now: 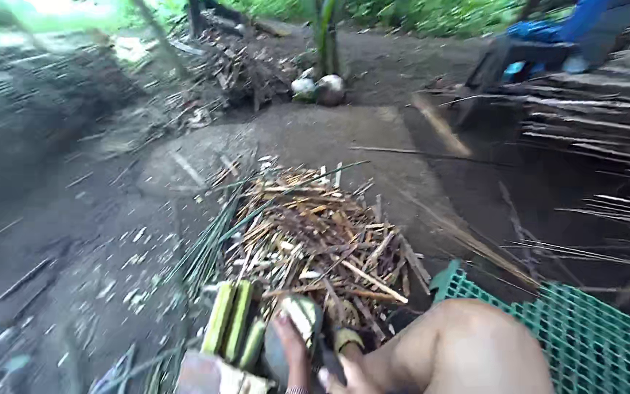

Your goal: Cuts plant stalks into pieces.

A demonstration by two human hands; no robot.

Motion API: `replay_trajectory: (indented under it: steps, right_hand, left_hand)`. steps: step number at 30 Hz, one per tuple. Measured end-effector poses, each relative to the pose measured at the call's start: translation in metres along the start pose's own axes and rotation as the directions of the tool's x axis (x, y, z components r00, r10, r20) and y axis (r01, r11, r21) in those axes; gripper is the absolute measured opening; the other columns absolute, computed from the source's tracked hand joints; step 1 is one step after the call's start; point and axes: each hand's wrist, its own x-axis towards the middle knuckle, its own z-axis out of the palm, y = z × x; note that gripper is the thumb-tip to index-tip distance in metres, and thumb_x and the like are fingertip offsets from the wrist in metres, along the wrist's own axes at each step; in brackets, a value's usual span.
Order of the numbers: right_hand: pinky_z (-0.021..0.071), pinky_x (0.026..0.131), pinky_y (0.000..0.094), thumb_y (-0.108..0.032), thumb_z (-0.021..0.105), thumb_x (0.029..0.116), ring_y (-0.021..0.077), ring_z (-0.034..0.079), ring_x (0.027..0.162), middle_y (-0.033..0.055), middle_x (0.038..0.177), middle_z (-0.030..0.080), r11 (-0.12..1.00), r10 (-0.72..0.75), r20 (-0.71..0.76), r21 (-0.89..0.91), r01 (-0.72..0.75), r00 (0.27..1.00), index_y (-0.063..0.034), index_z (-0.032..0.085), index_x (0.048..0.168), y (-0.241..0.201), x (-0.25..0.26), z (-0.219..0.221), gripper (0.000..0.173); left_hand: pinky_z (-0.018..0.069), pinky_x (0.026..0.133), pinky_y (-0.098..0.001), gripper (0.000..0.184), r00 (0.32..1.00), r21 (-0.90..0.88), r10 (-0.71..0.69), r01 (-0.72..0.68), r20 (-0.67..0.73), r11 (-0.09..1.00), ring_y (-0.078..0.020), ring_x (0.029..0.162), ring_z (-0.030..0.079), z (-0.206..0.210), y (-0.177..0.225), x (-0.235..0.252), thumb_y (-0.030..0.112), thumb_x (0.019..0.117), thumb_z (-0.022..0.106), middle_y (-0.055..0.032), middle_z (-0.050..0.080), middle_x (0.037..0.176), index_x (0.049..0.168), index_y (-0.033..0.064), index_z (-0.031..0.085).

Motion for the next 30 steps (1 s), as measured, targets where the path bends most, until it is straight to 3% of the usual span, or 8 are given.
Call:
replay_trajectory:
  steps: [2, 4, 6, 17, 22, 25, 27, 30]
  right_hand:
    - [0.0499, 0.056, 0.0350, -0.030, 0.052, 0.1062, 0.0129, 0.052, 0.057, 0.0041, 0.073, 0.054, 0.997, 0.045, 0.025, 0.064, -0.047, 0.999, 0.0043, 0.059, 0.122, -0.001, 0.001, 0.000, 0.038]
    - [0.0480, 0.052, 0.0316, -0.030, 0.046, 0.1085, 0.0102, 0.048, 0.052, 0.0000, 0.066, 0.050, 0.995, 0.040, 0.048, 0.087, -0.044, 0.998, 0.0036, 0.059, 0.117, 0.001, 0.003, -0.001, 0.038]
    - [0.0473, 0.050, 0.0311, -0.031, 0.043, 0.1085, 0.0098, 0.047, 0.050, -0.0013, 0.064, 0.048, 0.997, -0.012, 0.062, 0.073, 0.007, 0.998, 0.0026, 0.059, 0.110, 0.006, 0.005, 0.000, 0.038]
    - [0.0457, 0.046, 0.0245, -0.032, 0.046, 0.1083, 0.0056, 0.047, 0.046, -0.0042, 0.061, 0.049, 0.999, 0.020, 0.035, 0.036, -0.021, 0.999, -0.0027, 0.061, 0.103, -0.009, 0.010, -0.008, 0.033]
    - [0.0503, 0.059, 0.0372, -0.039, 0.052, 0.1052, 0.0143, 0.054, 0.059, 0.0049, 0.072, 0.057, 0.996, -0.029, 0.037, -0.081, 0.032, 0.999, 0.0009, 0.065, 0.112, -0.009, 0.012, -0.006, 0.043]
    - [0.0533, 0.090, 0.0569, -0.040, 0.057, 0.1033, 0.0343, 0.069, 0.095, 0.0227, 0.099, 0.071, 0.973, -0.056, 0.011, -0.225, 0.057, 0.998, 0.0046, 0.066, 0.121, 0.001, 0.012, -0.006, 0.049]
    - [0.0501, 0.097, 0.0630, -0.043, 0.058, 0.1027, 0.0418, 0.069, 0.106, 0.0281, 0.107, 0.071, 0.959, -0.054, 0.023, -0.276, 0.058, 0.998, 0.0061, 0.065, 0.124, 0.011, 0.017, 0.003, 0.054]
    - [0.0488, 0.096, 0.0619, -0.043, 0.055, 0.1047, 0.0407, 0.067, 0.104, 0.0278, 0.107, 0.069, 0.969, -0.040, 0.106, -0.239, 0.065, 0.994, 0.0063, 0.064, 0.123, -0.003, 0.024, 0.007, 0.053]
  left_hand:
    - [0.0511, 0.095, -0.0363, 0.054, 1.000, -0.023, 0.009, -0.010, -0.002, 1.000, -0.0178, 0.107, 0.060, 0.004, -0.006, 0.004, 0.029, 0.1086, 0.029, -0.0254, 0.058, 0.125, 0.143, -0.0121, 0.037]
    - [0.0508, 0.097, -0.0363, 0.052, 1.000, -0.054, 0.001, -0.001, -0.002, 0.999, -0.0181, 0.109, 0.060, 0.004, -0.007, 0.006, 0.028, 0.1091, 0.028, -0.0243, 0.058, 0.126, 0.143, -0.0108, 0.038]
    - [0.0478, 0.102, -0.0391, 0.053, 1.000, -0.080, 0.000, -0.001, -0.017, 0.997, -0.0217, 0.116, 0.058, 0.002, -0.008, 0.008, 0.028, 0.1095, 0.026, -0.0263, 0.055, 0.132, 0.144, -0.0101, 0.038]
    - [0.0519, 0.091, -0.0346, 0.043, 0.996, -0.175, -0.037, 0.022, -0.082, 0.984, -0.0155, 0.099, 0.061, 0.012, -0.015, 0.016, 0.024, 0.1108, 0.028, -0.0183, 0.060, 0.113, 0.134, -0.0081, 0.046]
    - [0.0478, 0.098, -0.0323, 0.045, 0.987, -0.176, -0.055, 0.028, -0.151, 0.984, -0.0169, 0.108, 0.058, 0.014, 0.000, 0.011, 0.019, 0.1110, 0.028, -0.0255, 0.057, 0.126, 0.140, -0.0125, 0.041]
    - [0.0426, 0.108, -0.0359, 0.049, 0.988, -0.141, 0.017, -0.039, -0.155, 0.989, -0.0244, 0.124, 0.054, 0.012, -0.012, 0.015, 0.018, 0.1118, 0.024, -0.0319, 0.049, 0.139, 0.146, -0.0148, 0.034]
    - [0.0333, 0.117, -0.0410, 0.054, 0.990, -0.160, 0.059, -0.080, -0.127, 0.984, -0.0327, 0.138, 0.043, 0.000, -0.025, 0.028, 0.019, 0.1115, 0.019, -0.0355, 0.036, 0.153, 0.153, -0.0149, 0.023]
    - [0.0376, 0.114, -0.0400, 0.055, 0.996, -0.267, -0.030, 0.007, -0.079, 0.964, -0.0249, 0.137, 0.045, -0.008, -0.030, 0.030, 0.029, 0.1131, 0.015, -0.0237, 0.040, 0.154, 0.155, -0.0051, 0.026]
